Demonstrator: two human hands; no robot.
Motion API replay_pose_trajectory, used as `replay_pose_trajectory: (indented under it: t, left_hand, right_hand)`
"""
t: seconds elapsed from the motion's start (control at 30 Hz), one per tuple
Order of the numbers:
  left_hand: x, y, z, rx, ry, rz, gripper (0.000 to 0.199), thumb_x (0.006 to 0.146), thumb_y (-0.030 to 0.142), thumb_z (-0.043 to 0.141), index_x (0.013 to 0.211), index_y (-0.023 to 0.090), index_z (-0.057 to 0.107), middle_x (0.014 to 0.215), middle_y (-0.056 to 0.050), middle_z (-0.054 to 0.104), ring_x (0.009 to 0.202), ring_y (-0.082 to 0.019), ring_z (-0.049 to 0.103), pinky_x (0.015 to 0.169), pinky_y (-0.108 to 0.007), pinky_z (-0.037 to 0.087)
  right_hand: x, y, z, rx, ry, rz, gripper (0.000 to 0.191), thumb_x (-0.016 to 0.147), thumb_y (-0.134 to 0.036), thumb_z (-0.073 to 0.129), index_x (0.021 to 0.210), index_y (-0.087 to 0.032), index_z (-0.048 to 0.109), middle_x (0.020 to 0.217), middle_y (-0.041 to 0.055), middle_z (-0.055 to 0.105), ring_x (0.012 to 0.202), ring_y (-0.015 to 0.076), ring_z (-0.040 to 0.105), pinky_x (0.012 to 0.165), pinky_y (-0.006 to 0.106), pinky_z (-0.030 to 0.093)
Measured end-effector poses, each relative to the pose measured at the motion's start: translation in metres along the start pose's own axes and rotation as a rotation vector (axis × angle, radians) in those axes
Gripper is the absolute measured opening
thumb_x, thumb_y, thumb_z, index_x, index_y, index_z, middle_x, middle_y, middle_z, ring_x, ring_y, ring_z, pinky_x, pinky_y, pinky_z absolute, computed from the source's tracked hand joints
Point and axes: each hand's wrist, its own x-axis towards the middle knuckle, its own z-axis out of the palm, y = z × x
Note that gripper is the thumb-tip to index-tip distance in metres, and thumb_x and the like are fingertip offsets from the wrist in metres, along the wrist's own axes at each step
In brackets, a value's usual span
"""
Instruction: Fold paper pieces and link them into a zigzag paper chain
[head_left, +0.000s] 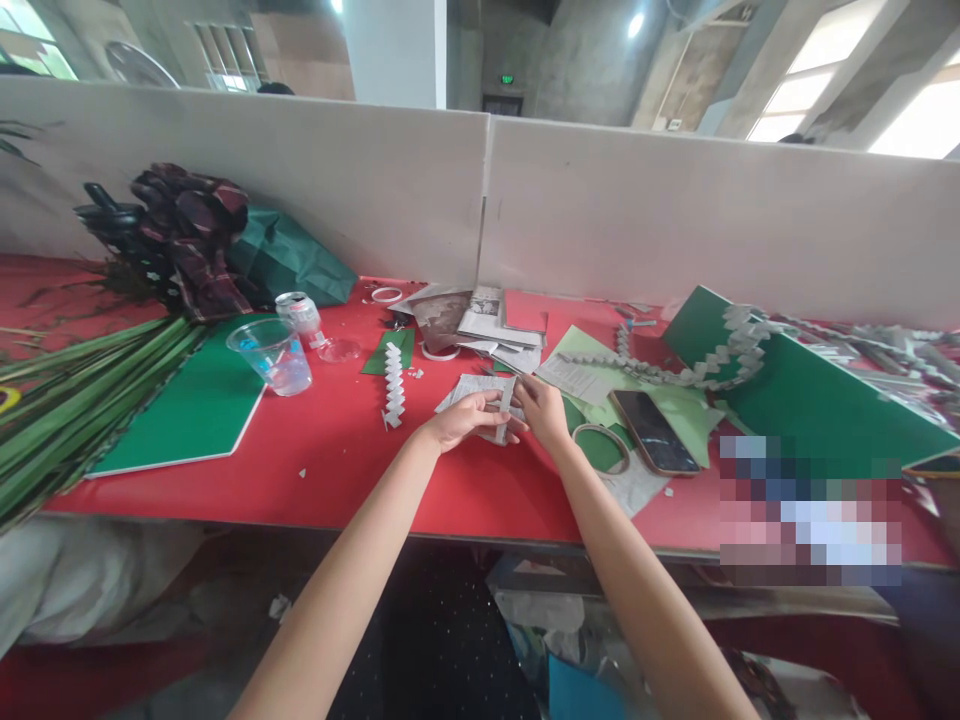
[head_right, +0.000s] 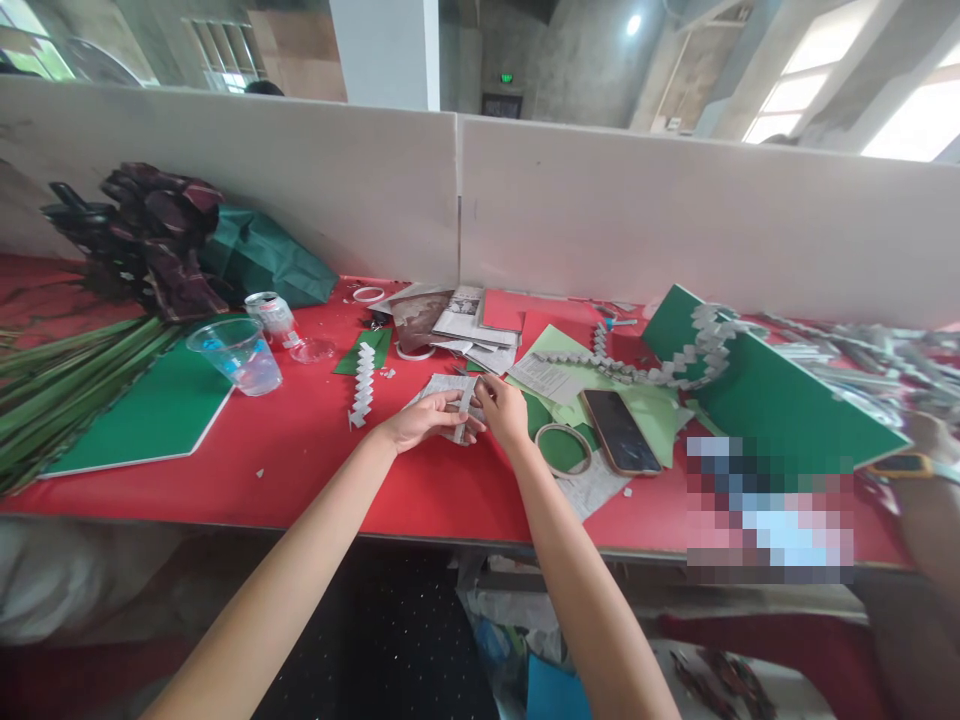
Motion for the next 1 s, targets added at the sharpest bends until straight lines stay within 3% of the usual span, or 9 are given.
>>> replay_pose_trajectory:
  t: [0.13, 0.37, 0.5, 0.63, 0.77, 1.0]
  left_hand:
    - [-0.003, 0.002, 0.003, -0.058, 0.021, 0.019, 0.057, 0.076, 0.032, 0.073, 0.126, 0.022, 0.049, 0.093, -0.011, 0.073, 0.079, -0.022, 0.069, 0.078, -0.036, 0.05]
    - [0.001, -0.002, -0.006, -0.207, 0.229, 0.183, 0.036, 0.071, 0.028, 0.076, 0.104, 0.018, 0.064, 0.095, -0.009, 0.072, 0.084, -0.019, 0.068, 0.072, -0.027, 0.048]
    - [0.006, -0.005, -0.01, -0.21, 0.328, 0.205, 0.034, 0.067, 0.026, 0.078, 0.098, 0.017, 0.069, 0.093, -0.007, 0.071, 0.08, -0.016, 0.065, 0.069, -0.025, 0.047]
    - [0.01, -0.01, -0.012, -0.142, 0.479, 0.17, 0.032, 0.059, 0.025, 0.082, 0.088, 0.016, 0.072, 0.083, -0.002, 0.069, 0.068, -0.011, 0.061, 0.064, -0.023, 0.045]
    - [0.015, -0.014, -0.013, -0.14, 0.599, 0.179, 0.032, 0.054, 0.022, 0.084, 0.081, 0.013, 0.069, 0.077, -0.002, 0.067, 0.069, -0.013, 0.061, 0.07, -0.028, 0.05]
    - [0.017, -0.015, -0.012, -0.179, 0.701, 0.225, 0.027, 0.061, 0.015, 0.08, 0.082, 0.012, 0.063, 0.074, -0.001, 0.065, 0.072, -0.014, 0.063, 0.077, -0.034, 0.055]
  right_hand:
    - [0.002, 0.001, -0.001, 0.064, -0.012, -0.057, 0.028, 0.088, -0.038, 0.043, 0.081, -0.019, 0.062, 0.068, 0.0007, 0.06, 0.062, 0.0141, 0.05, 0.06, 0.023, 0.035]
    - [0.003, 0.006, 0.004, 0.067, -0.056, -0.17, 0.028, 0.091, -0.031, 0.042, 0.097, -0.02, 0.067, 0.092, 0.0063, 0.066, 0.081, 0.0184, 0.057, 0.073, 0.027, 0.042]
    - [0.003, 0.007, 0.006, 0.057, -0.062, -0.186, 0.029, 0.092, -0.029, 0.043, 0.104, -0.022, 0.068, 0.097, 0.0075, 0.065, 0.085, 0.0195, 0.059, 0.076, 0.029, 0.044]
    - [0.003, 0.005, 0.003, 0.079, -0.029, -0.203, 0.03, 0.092, -0.031, 0.045, 0.106, -0.021, 0.069, 0.098, 0.0079, 0.065, 0.084, 0.0183, 0.059, 0.075, 0.028, 0.045]
    - [0.003, 0.003, 0.001, 0.081, -0.009, -0.19, 0.026, 0.089, -0.032, 0.051, 0.101, -0.019, 0.071, 0.093, 0.007, 0.067, 0.075, 0.0166, 0.058, 0.069, 0.027, 0.045]
    - [0.003, 0.006, 0.004, 0.094, -0.076, -0.216, 0.021, 0.087, -0.028, 0.055, 0.097, -0.022, 0.072, 0.096, 0.0054, 0.068, 0.08, 0.0172, 0.061, 0.072, 0.027, 0.046]
